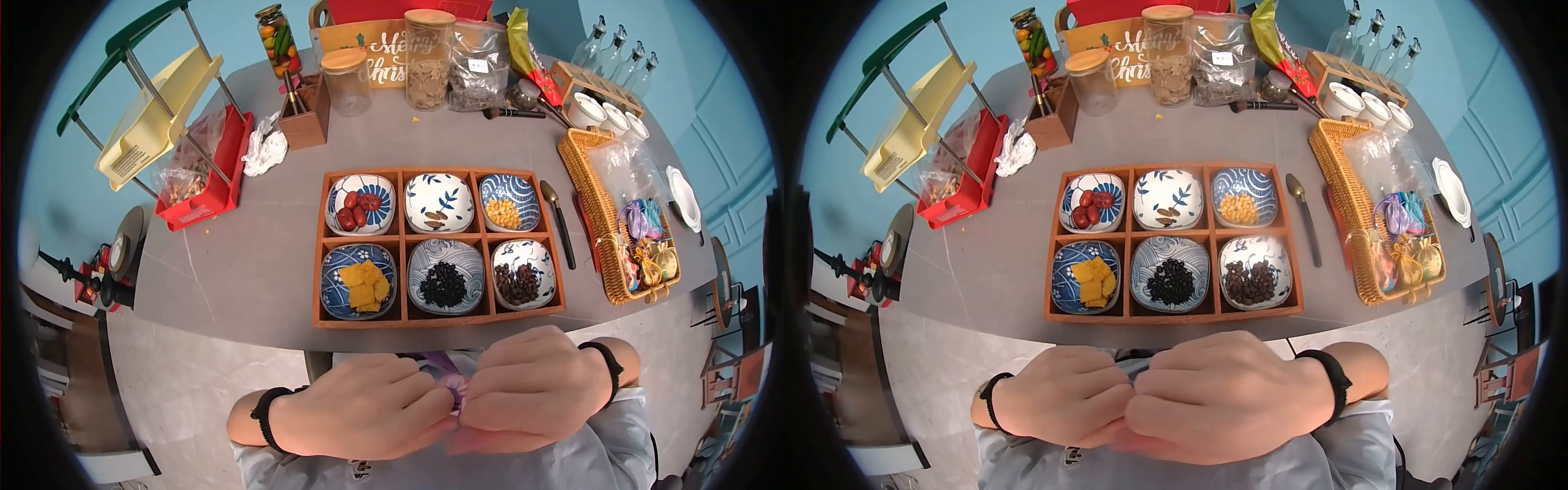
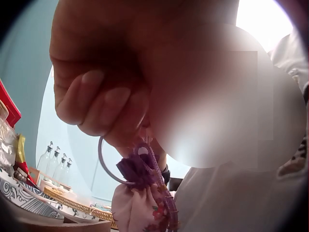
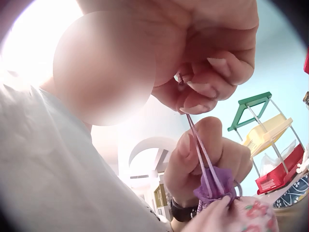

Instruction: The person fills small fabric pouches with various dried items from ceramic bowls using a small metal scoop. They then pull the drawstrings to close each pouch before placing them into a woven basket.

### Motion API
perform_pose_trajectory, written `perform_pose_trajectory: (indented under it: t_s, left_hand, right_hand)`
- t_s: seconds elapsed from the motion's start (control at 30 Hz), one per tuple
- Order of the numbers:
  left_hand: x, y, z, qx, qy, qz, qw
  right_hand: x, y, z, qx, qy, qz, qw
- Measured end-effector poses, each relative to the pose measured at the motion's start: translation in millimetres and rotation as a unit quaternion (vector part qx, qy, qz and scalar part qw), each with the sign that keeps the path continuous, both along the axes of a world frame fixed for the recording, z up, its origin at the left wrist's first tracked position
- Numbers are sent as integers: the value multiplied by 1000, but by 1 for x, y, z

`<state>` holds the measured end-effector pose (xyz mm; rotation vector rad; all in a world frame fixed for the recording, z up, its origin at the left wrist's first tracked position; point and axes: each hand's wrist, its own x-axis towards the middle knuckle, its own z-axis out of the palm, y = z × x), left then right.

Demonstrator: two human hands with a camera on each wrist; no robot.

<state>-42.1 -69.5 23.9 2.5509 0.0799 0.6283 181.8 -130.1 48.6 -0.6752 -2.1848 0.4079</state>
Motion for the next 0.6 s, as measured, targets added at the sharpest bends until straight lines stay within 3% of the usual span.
perform_pose_trajectory:
  t_s: [0.17, 0.27, 0.37, 0.5, 0.6]
  left_hand:
    - [4, 3, -9, -4, 17, -14, 1000]
    - [7, 4, -6, -19, -18, 14, 1000]
    - [5, 9, 0, -36, -46, 57, 997]
    - [3, 10, -4, -62, -69, 89, 992]
    - [3, 8, -3, -105, -67, 104, 987]
  right_hand:
    - [-7, -1, 5, 0, -39, -23, 999]
    - [0, 1, 1, -54, -5, -39, 998]
    - [9, 4, 0, -143, 66, -117, 981]
    - [15, 3, -22, -251, -70, -73, 963]
    - [11, 2, -31, -309, -45, -58, 948]
